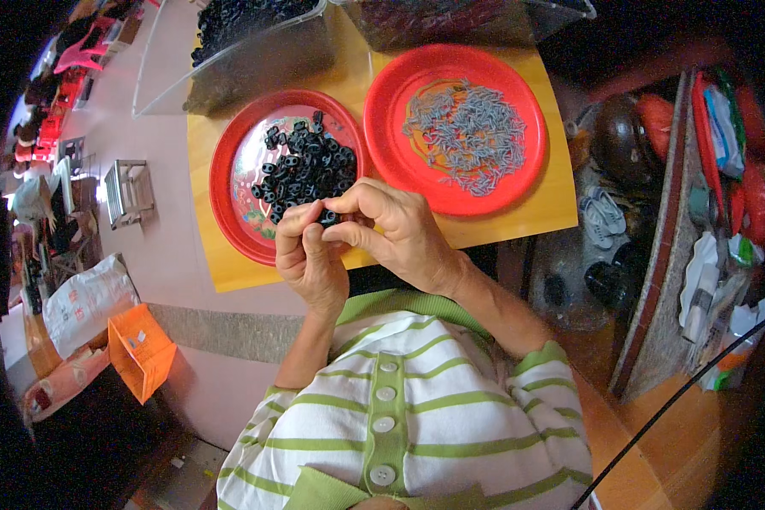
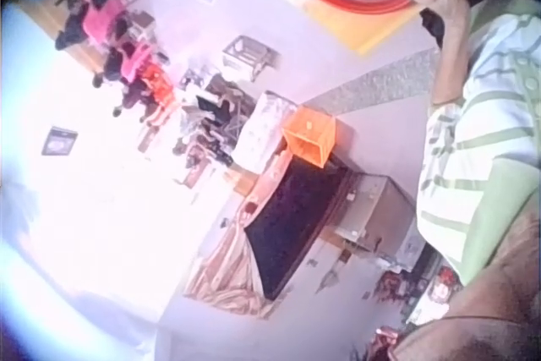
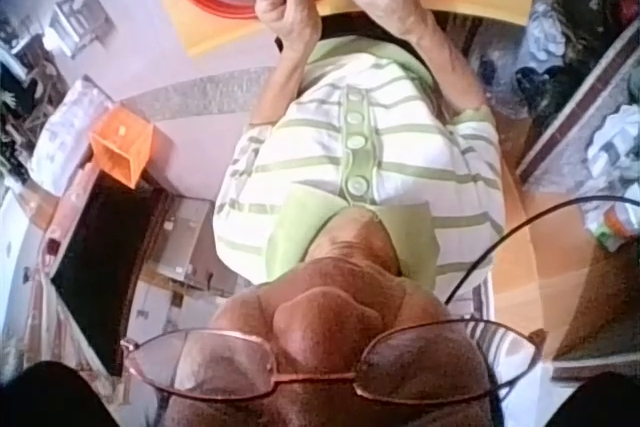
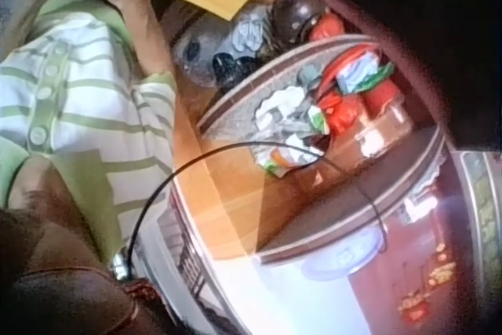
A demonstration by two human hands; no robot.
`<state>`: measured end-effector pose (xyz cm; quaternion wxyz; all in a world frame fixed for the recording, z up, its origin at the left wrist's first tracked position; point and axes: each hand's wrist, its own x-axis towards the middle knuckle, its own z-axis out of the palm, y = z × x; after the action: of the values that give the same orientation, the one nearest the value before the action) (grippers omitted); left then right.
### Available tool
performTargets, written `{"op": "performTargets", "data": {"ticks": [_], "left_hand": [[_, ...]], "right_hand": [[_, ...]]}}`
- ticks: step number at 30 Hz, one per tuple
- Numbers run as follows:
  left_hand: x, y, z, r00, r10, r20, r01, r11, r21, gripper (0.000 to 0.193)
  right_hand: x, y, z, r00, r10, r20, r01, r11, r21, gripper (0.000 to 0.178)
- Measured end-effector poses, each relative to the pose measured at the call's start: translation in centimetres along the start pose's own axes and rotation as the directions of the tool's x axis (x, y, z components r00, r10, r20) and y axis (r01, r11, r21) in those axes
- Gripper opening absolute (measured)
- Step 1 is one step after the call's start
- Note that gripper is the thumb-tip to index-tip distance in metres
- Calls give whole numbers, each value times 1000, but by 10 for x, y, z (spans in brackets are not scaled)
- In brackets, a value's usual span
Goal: The person assembles plastic fasteners by hand, taking small black components and pins from red trays and fitting them together.
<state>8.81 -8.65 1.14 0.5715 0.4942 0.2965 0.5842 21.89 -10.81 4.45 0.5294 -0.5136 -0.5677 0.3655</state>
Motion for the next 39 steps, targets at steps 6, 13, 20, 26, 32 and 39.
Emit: {"op": "performTargets", "data": {"ticks": [6, 13, 20, 26, 32, 39], "left_hand": [[4, 0, -1, 1000, -8, 10, 8, 1000, -4, 15], [51, 5, -18, 985, -170, -27, 172, 963, 209, 41], [113, 2, -42, 993, -57, 100, -36, 669, 742, 11], [142, -30, -50, 909, 63, 413, -399, 421, 815, 15], [144, -31, -44, 937, -90, 337, -263, 454, 851, 11], [143, -25, -38, 937, -79, 340, -259, 495, 829, 10]], "right_hand": [[6, 1, 1, 999, 37, -18, -36, 997, 71, 18], [76, -9, -64, 943, -75, -324, 36, 992, -125, 18], [133, 6, -162, 857, -221, -465, -185, 711, -679, 30], [129, 26, -161, 819, -216, -531, 33, 943, -332, 32], [68, 31, -128, 891, -212, -401, 49, 924, -379, 8], [13, 46, -93, 999, 49, 2, -40, 831, -555, 6]]}}
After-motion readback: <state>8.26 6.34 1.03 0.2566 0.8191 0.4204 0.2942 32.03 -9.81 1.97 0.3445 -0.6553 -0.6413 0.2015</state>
